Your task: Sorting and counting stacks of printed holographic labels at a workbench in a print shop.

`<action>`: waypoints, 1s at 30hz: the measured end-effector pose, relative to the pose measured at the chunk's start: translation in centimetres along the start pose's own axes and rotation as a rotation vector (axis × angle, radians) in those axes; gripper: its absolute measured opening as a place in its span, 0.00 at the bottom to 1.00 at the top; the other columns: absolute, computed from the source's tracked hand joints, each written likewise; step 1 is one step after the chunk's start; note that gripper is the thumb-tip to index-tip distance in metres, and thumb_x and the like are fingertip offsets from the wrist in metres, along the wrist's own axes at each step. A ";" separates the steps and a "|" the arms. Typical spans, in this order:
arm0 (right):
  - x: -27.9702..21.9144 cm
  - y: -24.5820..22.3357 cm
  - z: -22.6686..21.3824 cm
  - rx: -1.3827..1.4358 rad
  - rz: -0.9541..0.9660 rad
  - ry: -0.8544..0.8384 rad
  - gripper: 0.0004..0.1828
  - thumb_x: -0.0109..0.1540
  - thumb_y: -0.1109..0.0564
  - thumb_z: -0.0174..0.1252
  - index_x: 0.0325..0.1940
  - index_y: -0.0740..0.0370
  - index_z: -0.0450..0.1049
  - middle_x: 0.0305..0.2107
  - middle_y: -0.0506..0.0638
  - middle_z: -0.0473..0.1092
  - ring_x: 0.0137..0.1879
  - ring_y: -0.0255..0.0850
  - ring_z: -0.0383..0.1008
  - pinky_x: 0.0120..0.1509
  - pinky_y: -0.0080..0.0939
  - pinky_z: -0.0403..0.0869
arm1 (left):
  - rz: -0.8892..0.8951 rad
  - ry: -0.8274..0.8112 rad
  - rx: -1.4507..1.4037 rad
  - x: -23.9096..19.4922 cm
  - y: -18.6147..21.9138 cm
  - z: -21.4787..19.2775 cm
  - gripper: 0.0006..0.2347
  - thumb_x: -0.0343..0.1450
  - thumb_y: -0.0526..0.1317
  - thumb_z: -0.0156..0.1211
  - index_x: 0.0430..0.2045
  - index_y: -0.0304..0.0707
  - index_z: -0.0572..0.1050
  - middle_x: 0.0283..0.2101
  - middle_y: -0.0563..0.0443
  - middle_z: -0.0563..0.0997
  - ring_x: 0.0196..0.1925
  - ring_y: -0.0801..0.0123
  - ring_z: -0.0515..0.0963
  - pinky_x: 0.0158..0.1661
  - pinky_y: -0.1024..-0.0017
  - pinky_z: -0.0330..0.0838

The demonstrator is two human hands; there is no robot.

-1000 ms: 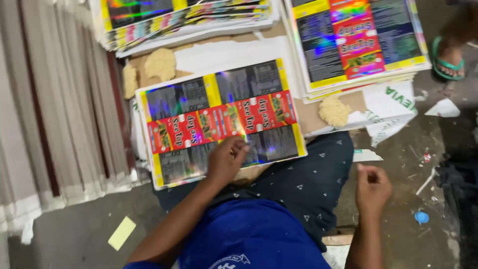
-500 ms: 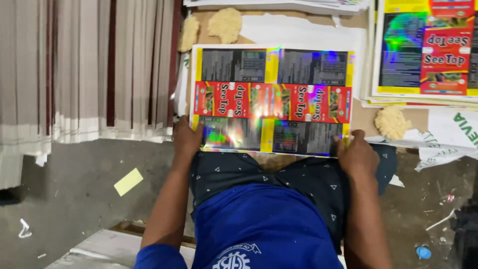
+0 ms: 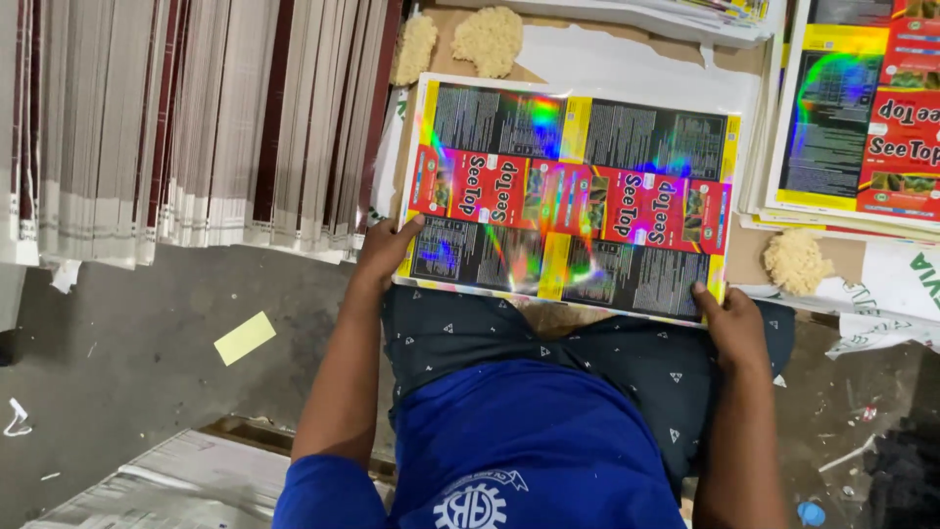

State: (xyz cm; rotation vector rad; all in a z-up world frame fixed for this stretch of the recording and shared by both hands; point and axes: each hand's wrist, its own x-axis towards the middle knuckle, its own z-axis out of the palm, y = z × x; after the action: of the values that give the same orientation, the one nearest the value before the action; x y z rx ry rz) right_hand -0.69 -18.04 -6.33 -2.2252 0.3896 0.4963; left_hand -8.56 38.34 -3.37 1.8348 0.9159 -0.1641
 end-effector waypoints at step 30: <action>1.3 1.3 0.8 0.410 0.169 -0.084 0.17 0.65 0.55 0.62 0.58 0.60 0.75 0.39 0.50 0.73 0.39 0.42 0.73 0.35 0.45 0.77 | 0.467 0.544 0.807 21.0 23.3 15.7 0.46 0.53 0.60 0.73 0.60 0.31 0.59 0.58 0.24 0.68 0.58 0.38 0.71 0.53 0.41 0.59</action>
State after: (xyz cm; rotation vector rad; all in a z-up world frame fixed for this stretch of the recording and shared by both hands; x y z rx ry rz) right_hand -0.30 -18.40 -8.24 -1.7799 0.5820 0.5429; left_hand 25.93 31.80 -3.86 2.8843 0.7990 0.3239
